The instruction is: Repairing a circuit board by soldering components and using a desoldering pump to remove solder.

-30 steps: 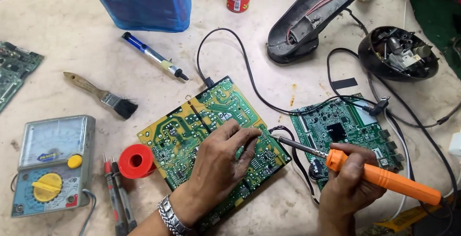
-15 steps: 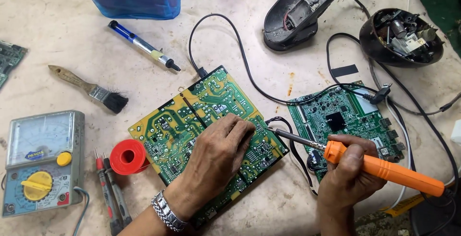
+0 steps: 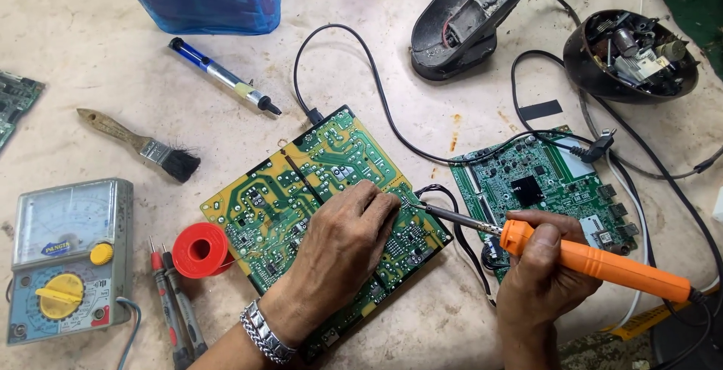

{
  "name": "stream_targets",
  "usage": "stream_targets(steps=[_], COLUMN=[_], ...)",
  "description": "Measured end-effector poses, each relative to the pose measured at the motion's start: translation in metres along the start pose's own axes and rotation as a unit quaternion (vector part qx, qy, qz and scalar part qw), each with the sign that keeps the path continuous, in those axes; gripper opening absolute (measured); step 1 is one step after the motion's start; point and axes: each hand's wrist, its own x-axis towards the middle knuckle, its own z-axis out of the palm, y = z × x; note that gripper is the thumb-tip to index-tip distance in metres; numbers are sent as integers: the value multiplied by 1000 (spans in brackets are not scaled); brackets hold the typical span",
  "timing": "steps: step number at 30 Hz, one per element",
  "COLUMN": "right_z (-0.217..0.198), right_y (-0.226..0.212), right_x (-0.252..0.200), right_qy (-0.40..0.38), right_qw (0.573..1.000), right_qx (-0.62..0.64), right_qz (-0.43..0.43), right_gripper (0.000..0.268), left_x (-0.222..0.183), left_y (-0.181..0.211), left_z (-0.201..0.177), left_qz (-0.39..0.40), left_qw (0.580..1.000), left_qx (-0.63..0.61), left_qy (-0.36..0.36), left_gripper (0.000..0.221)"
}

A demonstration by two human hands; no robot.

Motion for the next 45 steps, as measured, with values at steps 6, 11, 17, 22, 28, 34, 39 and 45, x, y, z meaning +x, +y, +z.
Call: stream_targets(steps=[6,11,17,22,28,34,39,45], right_z=[0,0,-1,0,-1,-1,0,0], right_y=[-1,-2,-2,-5,-4,-3,-4,-2], right_x=[0,1,0,1,0,-1,0,-1], right_qy=[-4,-8,-16,-16,-21,-24,-23,-19], right_qw=[1000,1000,1000,1000,999,999,1000,1000], right_qx=[-14,-19,-11,-24,-27,-22,-18,-16], right_qz=[-2,-7,-3,5,5,2,-1,4], right_gripper=[36,39,39,37,37,39,37,38], left_x=[0,1,0,0,0,0,0,0], left_y=[0,0,-1,-1,0,0,0,-1], left_z=[1,1,1,2,1,1,2,0], left_qz=[-1,0,-2,-2,-6,-5,-3,-6], left_qw=[1000,1000,1000,1000,1000,1000,1000,1000], left_qx=[5,5,-1,2,8,3,0,-3], left_qy=[1,4,4,3,-2,-2,-2,2], left_gripper=[4,3,4,3,4,5,5,3])
